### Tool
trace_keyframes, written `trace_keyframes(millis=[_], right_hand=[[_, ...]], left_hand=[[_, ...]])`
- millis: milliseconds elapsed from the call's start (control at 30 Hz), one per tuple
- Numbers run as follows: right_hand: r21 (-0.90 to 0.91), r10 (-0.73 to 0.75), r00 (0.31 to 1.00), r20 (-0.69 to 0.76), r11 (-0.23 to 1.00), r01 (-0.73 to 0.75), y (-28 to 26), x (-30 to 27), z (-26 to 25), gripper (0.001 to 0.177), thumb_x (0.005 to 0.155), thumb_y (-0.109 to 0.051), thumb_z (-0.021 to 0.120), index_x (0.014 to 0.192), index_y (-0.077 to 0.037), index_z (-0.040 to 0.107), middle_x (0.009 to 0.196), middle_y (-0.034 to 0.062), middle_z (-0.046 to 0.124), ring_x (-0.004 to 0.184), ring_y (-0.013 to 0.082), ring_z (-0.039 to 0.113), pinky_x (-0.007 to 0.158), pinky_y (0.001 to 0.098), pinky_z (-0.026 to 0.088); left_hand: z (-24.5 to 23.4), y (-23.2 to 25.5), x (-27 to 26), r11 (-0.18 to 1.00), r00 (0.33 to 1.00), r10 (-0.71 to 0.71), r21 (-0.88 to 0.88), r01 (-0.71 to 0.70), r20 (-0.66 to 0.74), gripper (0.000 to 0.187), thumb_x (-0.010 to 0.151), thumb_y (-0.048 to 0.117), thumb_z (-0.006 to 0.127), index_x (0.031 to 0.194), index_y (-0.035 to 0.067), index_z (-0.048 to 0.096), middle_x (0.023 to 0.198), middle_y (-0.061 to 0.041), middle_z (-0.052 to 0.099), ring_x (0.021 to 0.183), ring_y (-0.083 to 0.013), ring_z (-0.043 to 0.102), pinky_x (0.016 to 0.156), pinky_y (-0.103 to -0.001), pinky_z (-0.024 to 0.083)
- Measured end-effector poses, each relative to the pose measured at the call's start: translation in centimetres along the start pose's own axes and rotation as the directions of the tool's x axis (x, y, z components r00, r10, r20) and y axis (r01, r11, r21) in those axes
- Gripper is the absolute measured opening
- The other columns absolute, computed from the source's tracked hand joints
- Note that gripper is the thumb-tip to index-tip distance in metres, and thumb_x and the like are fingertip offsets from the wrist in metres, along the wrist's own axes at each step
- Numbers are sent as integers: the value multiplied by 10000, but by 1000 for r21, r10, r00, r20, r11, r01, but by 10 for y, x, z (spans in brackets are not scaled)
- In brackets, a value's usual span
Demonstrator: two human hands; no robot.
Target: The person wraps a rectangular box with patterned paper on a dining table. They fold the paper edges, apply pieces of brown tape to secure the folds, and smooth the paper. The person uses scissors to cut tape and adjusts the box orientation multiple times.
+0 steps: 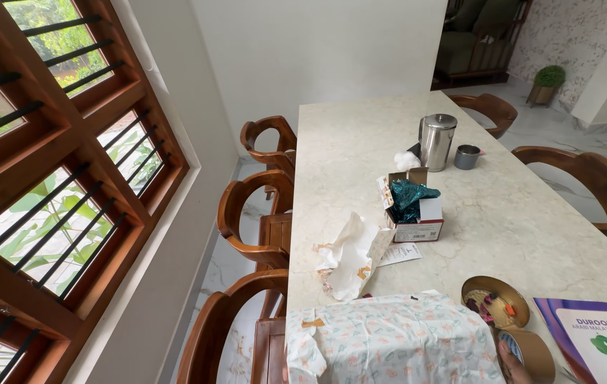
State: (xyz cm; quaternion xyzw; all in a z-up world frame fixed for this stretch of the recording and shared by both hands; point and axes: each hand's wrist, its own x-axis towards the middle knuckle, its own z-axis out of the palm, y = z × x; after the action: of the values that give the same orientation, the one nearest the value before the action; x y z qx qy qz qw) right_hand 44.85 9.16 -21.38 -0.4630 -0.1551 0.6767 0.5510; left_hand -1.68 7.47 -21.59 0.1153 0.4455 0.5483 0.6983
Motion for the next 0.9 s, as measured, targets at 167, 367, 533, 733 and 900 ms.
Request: trace_keyframes(millis=[167, 367, 533, 733, 900], right_hand=[[48, 44, 995, -90, 998, -40, -33, -62, 60, 684, 989, -498, 477, 1531, -80, 466, 1477, 110, 556, 1333, 236, 529, 1124, 455, 395], [-231, 265, 955, -136, 929, -291, -83, -106, 128, 707, 918, -617, 497, 1406, -116, 602, 1293, 153, 699, 1078, 285, 686, 928, 508, 552], [-304, 320, 937, -136, 887, -347, -87, -93, 141, 747, 888, -666, 511, 1346, -88, 633, 1232, 199, 716, 993, 296, 710, 857, 504, 589], [-291, 321, 932, -171, 887, -359, -81, -66, 129, 778, 882, -680, 549, 1351, -65, 628, 1240, 215, 703, 1013, 292, 698, 872, 503, 584], [-304, 281, 941, -190, 894, -328, -74, -60, 120, 744, 869, -666, 574, 1325, -81, 627, 1203, 201, 716, 989, 281, 716, 855, 486, 596]], left_hand=[[14, -7, -19, 996, 997, -67, 59, 65, 41, 832, 905, 673, 338, 1472, 75, 448, 1296, -237, 681, 1081, -331, 741, 888, -417, 619], [35, 16, -53, 975, 980, -174, 159, 158, 94, 903, 876, 744, 310, 1484, 87, 433, 1284, -251, 694, 1058, -346, 762, 864, -423, 644], [45, 26, -67, 969, 975, -214, 141, 205, 55, 923, 889, 742, 323, 1504, 63, 433, 1282, -257, 700, 1044, -329, 785, 857, -417, 673], [48, 31, -78, 975, 974, -223, 27, 222, 38, 923, 882, 736, 399, 1477, 36, 487, 1236, -261, 710, 998, -328, 763, 832, -447, 639], [48, 31, -83, 974, 973, -207, 70, 214, -99, 878, 939, 700, 349, 1464, 10, 494, 1221, -273, 728, 998, -328, 777, 835, -414, 654]])
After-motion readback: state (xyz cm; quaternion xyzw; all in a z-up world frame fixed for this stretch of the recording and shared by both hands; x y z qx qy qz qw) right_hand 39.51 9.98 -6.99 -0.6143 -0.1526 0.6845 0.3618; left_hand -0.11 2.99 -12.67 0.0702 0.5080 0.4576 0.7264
